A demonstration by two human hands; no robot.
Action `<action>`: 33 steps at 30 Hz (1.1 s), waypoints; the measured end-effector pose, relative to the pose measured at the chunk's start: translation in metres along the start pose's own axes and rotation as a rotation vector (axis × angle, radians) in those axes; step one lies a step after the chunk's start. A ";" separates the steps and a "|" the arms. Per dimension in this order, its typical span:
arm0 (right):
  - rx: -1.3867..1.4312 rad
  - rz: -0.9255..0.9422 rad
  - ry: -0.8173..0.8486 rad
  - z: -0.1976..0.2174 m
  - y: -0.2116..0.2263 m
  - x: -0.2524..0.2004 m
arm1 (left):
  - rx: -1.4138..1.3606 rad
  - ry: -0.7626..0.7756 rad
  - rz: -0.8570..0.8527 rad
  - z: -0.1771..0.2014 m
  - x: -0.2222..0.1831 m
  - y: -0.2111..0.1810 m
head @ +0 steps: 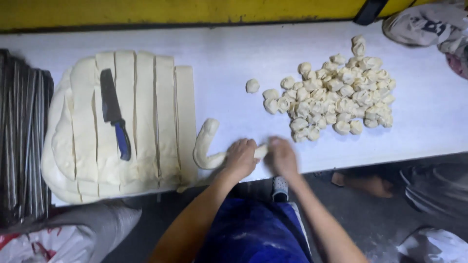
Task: Cutting a large sheet of dough into strips and then pinching off small individual portions by hand.
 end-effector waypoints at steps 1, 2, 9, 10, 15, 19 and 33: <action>0.000 0.008 -0.007 -0.013 0.006 -0.001 | 0.003 -0.008 -0.006 -0.001 -0.001 0.004; 0.011 0.008 0.047 -0.030 0.010 -0.007 | -0.070 -0.073 -0.047 -0.004 -0.009 0.008; -0.205 -0.021 0.252 -0.017 -0.016 0.026 | -0.097 0.097 0.066 -0.005 0.004 -0.019; -0.213 -0.028 0.256 -0.006 -0.014 0.012 | -0.108 0.101 0.067 0.004 0.005 -0.022; 0.002 -0.057 0.691 0.038 0.066 -0.089 | -0.082 0.136 0.198 -0.002 0.059 0.014; -0.194 0.133 0.220 0.044 0.031 -0.004 | 0.013 0.153 0.073 0.041 -0.006 -0.011; -0.238 0.013 0.173 -0.030 0.038 -0.009 | -0.205 0.147 -0.031 0.060 -0.052 -0.023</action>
Point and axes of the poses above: each hand's wrist, its own x-axis towards the middle knuckle, its own z-axis out of the back of the hand, y = z × x, the point moved 1 cm from there along x, towards the middle knuckle, and after that the axes turned 4 degrees about y, right-handed, at the moved point
